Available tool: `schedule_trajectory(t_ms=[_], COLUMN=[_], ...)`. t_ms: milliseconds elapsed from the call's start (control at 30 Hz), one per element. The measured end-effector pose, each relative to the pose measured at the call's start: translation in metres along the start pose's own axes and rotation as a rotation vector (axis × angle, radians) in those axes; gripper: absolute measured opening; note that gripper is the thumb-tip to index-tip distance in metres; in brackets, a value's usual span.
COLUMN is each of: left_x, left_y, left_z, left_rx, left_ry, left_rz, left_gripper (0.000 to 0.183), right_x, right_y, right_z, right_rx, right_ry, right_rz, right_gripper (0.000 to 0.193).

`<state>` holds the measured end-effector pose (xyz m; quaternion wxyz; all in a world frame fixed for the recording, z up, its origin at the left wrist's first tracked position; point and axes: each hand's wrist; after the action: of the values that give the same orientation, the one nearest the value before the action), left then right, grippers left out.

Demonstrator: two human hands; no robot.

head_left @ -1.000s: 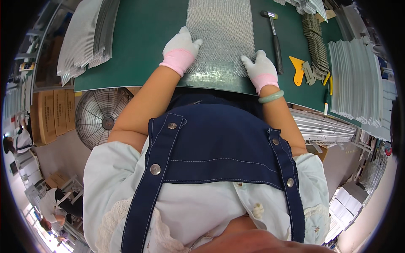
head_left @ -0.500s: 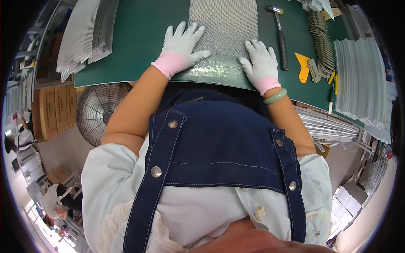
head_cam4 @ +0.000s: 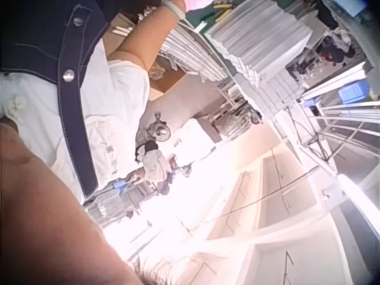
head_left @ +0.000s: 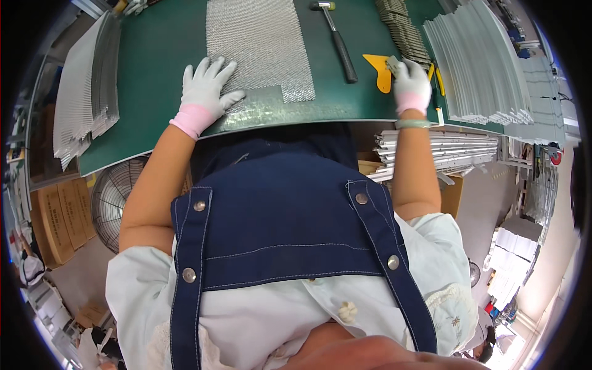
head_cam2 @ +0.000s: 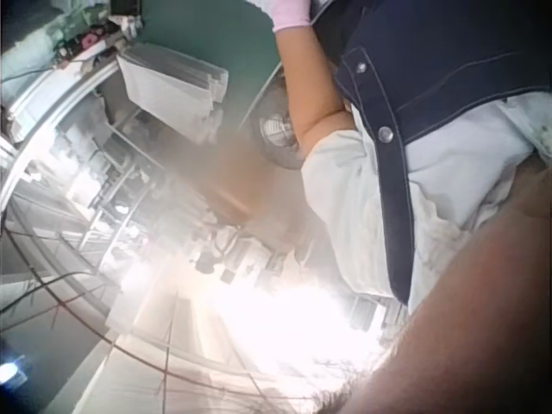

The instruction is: The person assembles metal mesh panels into frames. They place a mesh sheet on a workbench, position a metal frame around it, and use a handheld riveting tool to secure the mesh to the frame. The person then stacks the completed unit and repeats the process with new materials.

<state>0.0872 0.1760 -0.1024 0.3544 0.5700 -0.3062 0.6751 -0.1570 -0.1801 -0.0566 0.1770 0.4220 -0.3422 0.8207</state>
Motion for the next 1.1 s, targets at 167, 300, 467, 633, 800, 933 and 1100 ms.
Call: schedule_trajectory(t_ms=[167, 300, 467, 633, 800, 933, 1100], left_x=[0.026, 0.036, 0.056, 0.049, 0.017, -0.010, -0.018], left_y=[0.026, 0.032, 0.048, 0.058, 0.069, 0.082, 0.082], left_z=[-0.022, -0.026, -0.029, -0.113, -0.127, -0.101, -0.106], left_rx=[-0.037, -0.013, 0.168, 0.638, 0.726, 0.871, 0.848], left_ry=[-0.042, -0.097, 0.042, 0.041, -0.502, -0.358, -0.278], left_rz=[0.030, 0.046, 0.019, -0.975, -1.644, -1.960, -2.035], left_gripper=[0.068, 0.060, 0.044, 0.056, 0.080, 0.058, 0.040], right_x=[-0.007, -0.009, 0.019, 0.067, 0.009, -0.049, -0.052], right_y=[0.045, 0.019, -0.035, -0.047, -0.109, -0.105, -0.121], right_z=[0.009, 0.041, 0.027, -0.065, -0.180, -0.192, -0.200], right_rx=[0.065, 0.098, 0.131, 0.259, -0.662, -1.207, -1.022], right_ry=[-0.372, -0.621, -0.624, -0.355, -1.068, -1.181, -1.103], right_rz=[-0.387, -0.627, -0.678, 0.501, 1.328, 1.864, 1.845], right_gripper=[0.059, 0.048, 0.035, 0.023, 0.038, 0.035, 0.034])
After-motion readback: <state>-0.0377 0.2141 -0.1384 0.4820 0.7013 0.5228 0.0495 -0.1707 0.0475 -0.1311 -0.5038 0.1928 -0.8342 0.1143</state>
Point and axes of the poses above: each hand's wrist, its own z-axis towards the middle knuckle, its own x-axis out of the back of the hand, y = z × x, and after that the axes turned 5 degrees about x, right-handed
